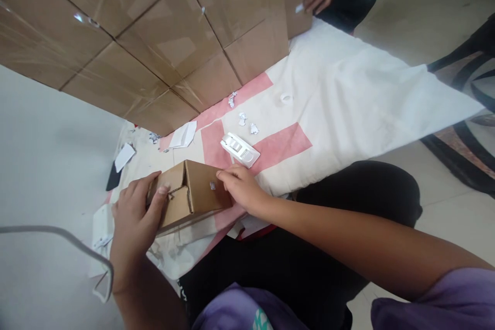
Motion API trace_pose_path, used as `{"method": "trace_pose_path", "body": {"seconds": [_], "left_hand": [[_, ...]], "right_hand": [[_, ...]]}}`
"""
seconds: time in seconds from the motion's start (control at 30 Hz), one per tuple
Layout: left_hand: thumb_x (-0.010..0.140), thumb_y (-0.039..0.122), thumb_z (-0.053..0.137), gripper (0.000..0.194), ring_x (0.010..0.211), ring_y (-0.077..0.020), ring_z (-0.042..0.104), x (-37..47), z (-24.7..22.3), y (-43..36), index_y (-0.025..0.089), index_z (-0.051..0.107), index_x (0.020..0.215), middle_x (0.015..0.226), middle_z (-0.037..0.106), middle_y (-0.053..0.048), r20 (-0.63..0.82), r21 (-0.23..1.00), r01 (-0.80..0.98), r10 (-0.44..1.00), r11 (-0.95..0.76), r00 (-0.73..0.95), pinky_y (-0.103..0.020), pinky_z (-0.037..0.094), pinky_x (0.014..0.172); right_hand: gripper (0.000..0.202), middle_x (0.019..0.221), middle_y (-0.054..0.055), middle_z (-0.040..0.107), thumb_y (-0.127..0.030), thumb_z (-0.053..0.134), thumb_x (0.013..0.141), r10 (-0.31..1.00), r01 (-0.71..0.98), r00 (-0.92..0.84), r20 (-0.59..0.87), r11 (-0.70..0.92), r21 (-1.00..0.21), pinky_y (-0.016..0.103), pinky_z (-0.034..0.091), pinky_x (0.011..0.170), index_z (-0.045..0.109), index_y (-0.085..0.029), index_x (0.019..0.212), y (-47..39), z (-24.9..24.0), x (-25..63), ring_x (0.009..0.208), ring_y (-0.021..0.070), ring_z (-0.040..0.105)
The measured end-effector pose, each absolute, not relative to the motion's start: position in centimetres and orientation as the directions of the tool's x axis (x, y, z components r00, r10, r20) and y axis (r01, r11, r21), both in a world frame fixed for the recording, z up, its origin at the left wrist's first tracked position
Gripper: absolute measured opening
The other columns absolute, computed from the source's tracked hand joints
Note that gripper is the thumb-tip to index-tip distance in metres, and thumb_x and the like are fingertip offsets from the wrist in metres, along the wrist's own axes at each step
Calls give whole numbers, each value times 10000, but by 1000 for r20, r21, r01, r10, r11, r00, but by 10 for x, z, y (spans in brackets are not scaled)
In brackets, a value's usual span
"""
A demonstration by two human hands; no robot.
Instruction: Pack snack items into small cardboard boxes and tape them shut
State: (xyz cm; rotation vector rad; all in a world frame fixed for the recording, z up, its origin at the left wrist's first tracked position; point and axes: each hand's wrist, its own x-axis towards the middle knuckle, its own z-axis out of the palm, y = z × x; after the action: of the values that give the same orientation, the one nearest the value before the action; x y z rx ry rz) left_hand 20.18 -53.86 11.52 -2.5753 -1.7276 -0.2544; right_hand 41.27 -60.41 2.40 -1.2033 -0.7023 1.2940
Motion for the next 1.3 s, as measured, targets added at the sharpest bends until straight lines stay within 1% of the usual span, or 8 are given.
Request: {"method": "trace_pose_path", "body": {"seconds": [0.13, 0.3, 0.5, 0.73, 0.9, 1.0, 1.17, 1.3], "left_hand": [[1015, 591, 352, 533, 1284, -364, 529, 202, 115, -538, 238, 579, 1345, 1347, 632, -121, 149, 67, 919, 915, -388, 375, -555, 353, 1092], [1013, 596, 349, 536, 1299, -365, 522, 202, 116, -538, 247, 574, 1352, 1353, 632, -116, 146, 75, 920, 917, -385, 372, -551, 345, 1099], [1016, 600, 344, 538, 1290, -362, 527, 202, 116, -539, 245, 573, 1349, 1343, 635, -120, 145, 79, 921, 919, -381, 367, -546, 338, 1106], [1013, 607, 345, 545, 1291, -364, 523, 202, 116, -538, 247, 580, 1348, 1341, 636, -120, 145, 80, 920, 918, -383, 369, -537, 339, 1103], [1003, 619, 341, 574, 1263, -364, 541, 200, 113, -537, 227, 599, 1335, 1325, 649, -120, 180, 76, 916, 909, -393, 375, -547, 352, 1083], [1003, 626, 338, 578, 1269, -368, 539, 199, 112, -535, 232, 593, 1340, 1328, 648, -117, 176, 75, 915, 908, -397, 380, -560, 353, 1083], [1002, 636, 337, 568, 1262, -361, 545, 199, 111, -535, 248, 595, 1327, 1333, 644, -109, 178, 69, 914, 907, -399, 383, -561, 361, 1082], [1000, 640, 333, 567, 1259, -360, 546, 199, 110, -535, 258, 586, 1334, 1328, 645, -101, 175, 62, 916, 908, -396, 381, -567, 372, 1068]], "right_hand": [[181, 839, 15, 639, -357, 585, 838, 961, -369, 152, -229, -160, -916, 309, 419, 705, 692, -220, 788, -603, 24, 412, 772, 168, 552], [358, 787, 15, 571, -410, 584, 864, 957, -332, 205, -206, -130, -934, 340, 428, 799, 537, -208, 573, -604, 21, 410, 805, 175, 574], [243, 913, 22, 646, -372, 572, 872, 971, -326, 159, -179, -119, -938, 342, 442, 847, 654, -210, 711, -604, 25, 412, 861, 178, 594], [365, 776, 15, 578, -386, 541, 888, 957, -283, 228, -178, -110, -953, 344, 425, 832, 527, -208, 570, -605, 23, 412, 853, 192, 600], [186, 862, 7, 674, -325, 573, 871, 964, -313, 177, -198, -136, -940, 323, 436, 787, 695, -194, 821, -602, 22, 413, 820, 172, 590], [157, 916, 8, 696, -201, 643, 811, 965, -260, 165, -205, -158, -953, 310, 451, 789, 714, -185, 951, -601, 20, 411, 823, 159, 603], [168, 867, -8, 629, -101, 682, 772, 977, -116, 157, -147, -130, -985, 275, 421, 660, 717, -167, 922, -598, 17, 410, 674, 110, 523], [90, 859, -5, 632, -115, 654, 828, 979, -76, 194, -64, -50, -996, 280, 447, 715, 712, -174, 864, -594, 11, 410, 709, 115, 546]]}}
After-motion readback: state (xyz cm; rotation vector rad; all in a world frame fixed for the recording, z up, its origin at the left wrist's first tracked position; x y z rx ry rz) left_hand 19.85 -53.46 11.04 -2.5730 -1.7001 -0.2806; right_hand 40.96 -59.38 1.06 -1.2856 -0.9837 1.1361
